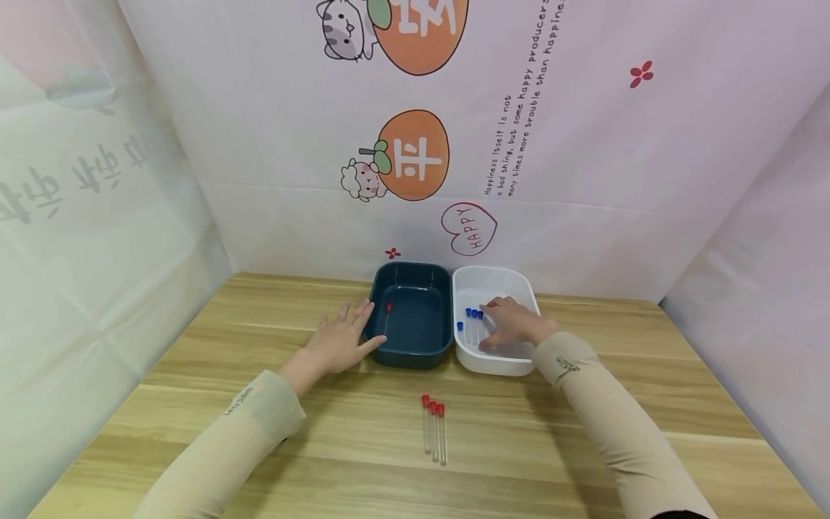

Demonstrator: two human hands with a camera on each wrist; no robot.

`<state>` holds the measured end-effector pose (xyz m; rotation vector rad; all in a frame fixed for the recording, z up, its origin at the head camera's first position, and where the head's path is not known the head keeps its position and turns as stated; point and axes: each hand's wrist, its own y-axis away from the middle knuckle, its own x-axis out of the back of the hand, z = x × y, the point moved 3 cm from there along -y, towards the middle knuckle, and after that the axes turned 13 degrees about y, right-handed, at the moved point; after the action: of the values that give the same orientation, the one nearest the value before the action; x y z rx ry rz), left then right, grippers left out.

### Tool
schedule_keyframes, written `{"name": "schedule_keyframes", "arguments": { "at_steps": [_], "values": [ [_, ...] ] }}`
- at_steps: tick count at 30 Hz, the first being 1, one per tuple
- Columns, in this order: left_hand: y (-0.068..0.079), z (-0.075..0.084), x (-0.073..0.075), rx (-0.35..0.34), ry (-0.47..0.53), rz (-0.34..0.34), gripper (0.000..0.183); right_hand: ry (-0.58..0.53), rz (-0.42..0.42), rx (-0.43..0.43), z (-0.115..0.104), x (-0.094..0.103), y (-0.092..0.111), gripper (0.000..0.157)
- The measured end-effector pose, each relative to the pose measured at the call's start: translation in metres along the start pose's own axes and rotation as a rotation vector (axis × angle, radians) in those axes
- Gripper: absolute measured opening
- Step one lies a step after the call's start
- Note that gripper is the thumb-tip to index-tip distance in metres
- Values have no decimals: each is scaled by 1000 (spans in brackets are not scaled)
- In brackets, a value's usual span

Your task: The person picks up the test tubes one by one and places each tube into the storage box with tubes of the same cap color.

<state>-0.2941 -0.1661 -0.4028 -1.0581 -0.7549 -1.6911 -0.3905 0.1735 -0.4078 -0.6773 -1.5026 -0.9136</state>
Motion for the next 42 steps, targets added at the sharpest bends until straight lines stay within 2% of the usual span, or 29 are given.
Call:
{"name": "schedule_keyframes", "arguments": {
  "at_steps": [6, 10, 20, 25, 31, 36, 42],
  "values": [
    [-1, -2, -2, 10, -1, -3, 84, -54, 7, -6, -1, 8, 7, 84],
    [-2, -3, -3, 6, 3, -1, 84, -67, 42, 24, -3, 13, 13, 78],
    [-2, -3, -3, -5, -2, 0, 85, -62, 236, 110, -4, 28, 32, 65],
    [-2, -2, -3, -6, 4, 5, 84, -77, 331, 124, -6, 38, 43, 55],
    [-3, -2, -3, -7, 7, 10, 84, -81, 421, 112, -11, 48, 54, 50],
    [-2, -1, -3, -2, 8, 5, 83, -95, 449, 85, -17, 53, 63, 49],
    [-3, -2, -3, 2, 7, 3, 85, -125, 446, 75, -27, 57, 74, 49]
  ]
}}
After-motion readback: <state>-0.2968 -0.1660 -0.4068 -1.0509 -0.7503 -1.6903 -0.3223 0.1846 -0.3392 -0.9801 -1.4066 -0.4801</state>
